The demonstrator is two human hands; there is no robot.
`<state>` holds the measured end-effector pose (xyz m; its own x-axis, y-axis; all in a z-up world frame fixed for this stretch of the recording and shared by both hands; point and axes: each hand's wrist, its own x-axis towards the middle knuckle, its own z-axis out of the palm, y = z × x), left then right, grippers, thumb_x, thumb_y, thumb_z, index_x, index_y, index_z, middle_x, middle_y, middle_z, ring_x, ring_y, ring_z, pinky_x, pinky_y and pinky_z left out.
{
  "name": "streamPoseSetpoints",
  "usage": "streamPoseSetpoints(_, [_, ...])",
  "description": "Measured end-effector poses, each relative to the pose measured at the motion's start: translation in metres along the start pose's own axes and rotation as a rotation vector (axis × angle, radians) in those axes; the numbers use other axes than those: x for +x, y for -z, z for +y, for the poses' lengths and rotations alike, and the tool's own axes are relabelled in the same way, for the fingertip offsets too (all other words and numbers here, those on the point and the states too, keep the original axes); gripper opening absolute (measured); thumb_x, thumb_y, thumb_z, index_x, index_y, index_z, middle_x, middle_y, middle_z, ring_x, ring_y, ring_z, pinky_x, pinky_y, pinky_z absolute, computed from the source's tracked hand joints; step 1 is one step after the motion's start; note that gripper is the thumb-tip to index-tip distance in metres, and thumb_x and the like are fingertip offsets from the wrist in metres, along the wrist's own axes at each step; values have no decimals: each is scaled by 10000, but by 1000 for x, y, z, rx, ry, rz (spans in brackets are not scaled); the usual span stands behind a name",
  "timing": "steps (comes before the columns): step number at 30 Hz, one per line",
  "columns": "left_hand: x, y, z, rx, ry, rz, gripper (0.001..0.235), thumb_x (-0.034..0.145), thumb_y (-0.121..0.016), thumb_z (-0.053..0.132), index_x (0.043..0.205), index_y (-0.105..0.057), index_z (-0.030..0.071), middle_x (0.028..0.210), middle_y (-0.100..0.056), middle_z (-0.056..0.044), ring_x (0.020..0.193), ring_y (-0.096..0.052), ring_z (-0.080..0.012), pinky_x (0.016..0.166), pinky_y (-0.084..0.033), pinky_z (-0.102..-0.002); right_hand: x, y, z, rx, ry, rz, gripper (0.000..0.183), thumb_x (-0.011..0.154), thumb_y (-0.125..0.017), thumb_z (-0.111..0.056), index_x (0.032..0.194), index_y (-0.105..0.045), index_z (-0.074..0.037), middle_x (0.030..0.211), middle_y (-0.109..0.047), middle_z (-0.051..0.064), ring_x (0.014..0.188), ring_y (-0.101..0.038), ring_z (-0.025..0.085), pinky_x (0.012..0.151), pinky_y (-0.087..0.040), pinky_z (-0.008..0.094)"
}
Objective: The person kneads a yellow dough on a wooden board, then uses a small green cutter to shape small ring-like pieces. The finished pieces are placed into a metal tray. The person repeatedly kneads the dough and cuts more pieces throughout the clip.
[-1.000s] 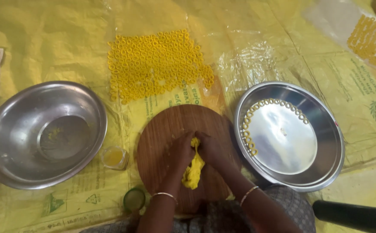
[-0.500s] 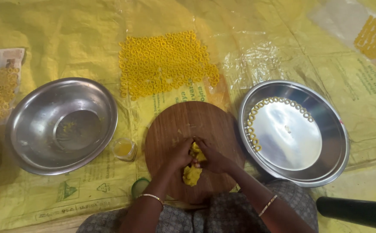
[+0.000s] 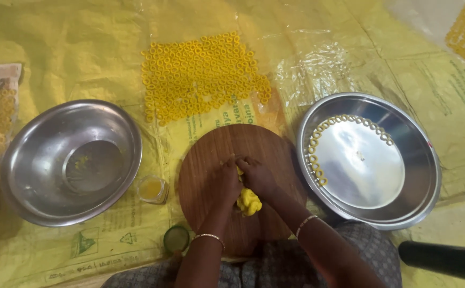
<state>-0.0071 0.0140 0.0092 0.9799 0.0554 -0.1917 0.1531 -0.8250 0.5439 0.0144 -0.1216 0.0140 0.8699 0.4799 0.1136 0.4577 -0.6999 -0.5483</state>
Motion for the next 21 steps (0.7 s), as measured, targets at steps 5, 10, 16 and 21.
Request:
streamPoseSetpoints(5, [4,16,-16,-211,-14,-336,928,848,-746,151,1628,-243,170,1451,-532,-187,1353,-514,-363,1126,-421,-473,-8,18,3,276,-30,-105,563,831,-684,-68,1372,-534,-104,1366,-599,157,1287,-581,395,1055,-484,450])
streamPoseSetpoints(10, [-14,10,-28,-278,-254,-340,1324,593,-1013,138,1588,-142,67,1557,-386,-236,1407,-367,-386,1151,-338,-441,-27,46,-2,210,-14,-415,1043,729,-899,-225,1529,-241,-107,1471,-328,224,1382,-310,469,1131,-322,520])
streamPoseSetpoints(16, [-31,-13,-22,-316,-135,-108,813,746,-854,76,1455,-455,45,1390,-586,-192,1276,-575,-362,1042,-489,-431,-31,33,-13,110,-30,-223,868,664,-884,-163,1395,-425,-75,1371,-454,206,1298,-400,460,1080,-377,521])
streamPoseSetpoints(21, [-26,-3,-9,-275,-86,-16,639,777,-720,-27,1377,-500,-4,1272,-631,-227,1169,-635,-383,964,-540,-447,-22,18,-5,76,-23,-123,694,683,-831,-110,1302,-520,-75,1253,-567,167,1152,-535,431,965,-461,524])
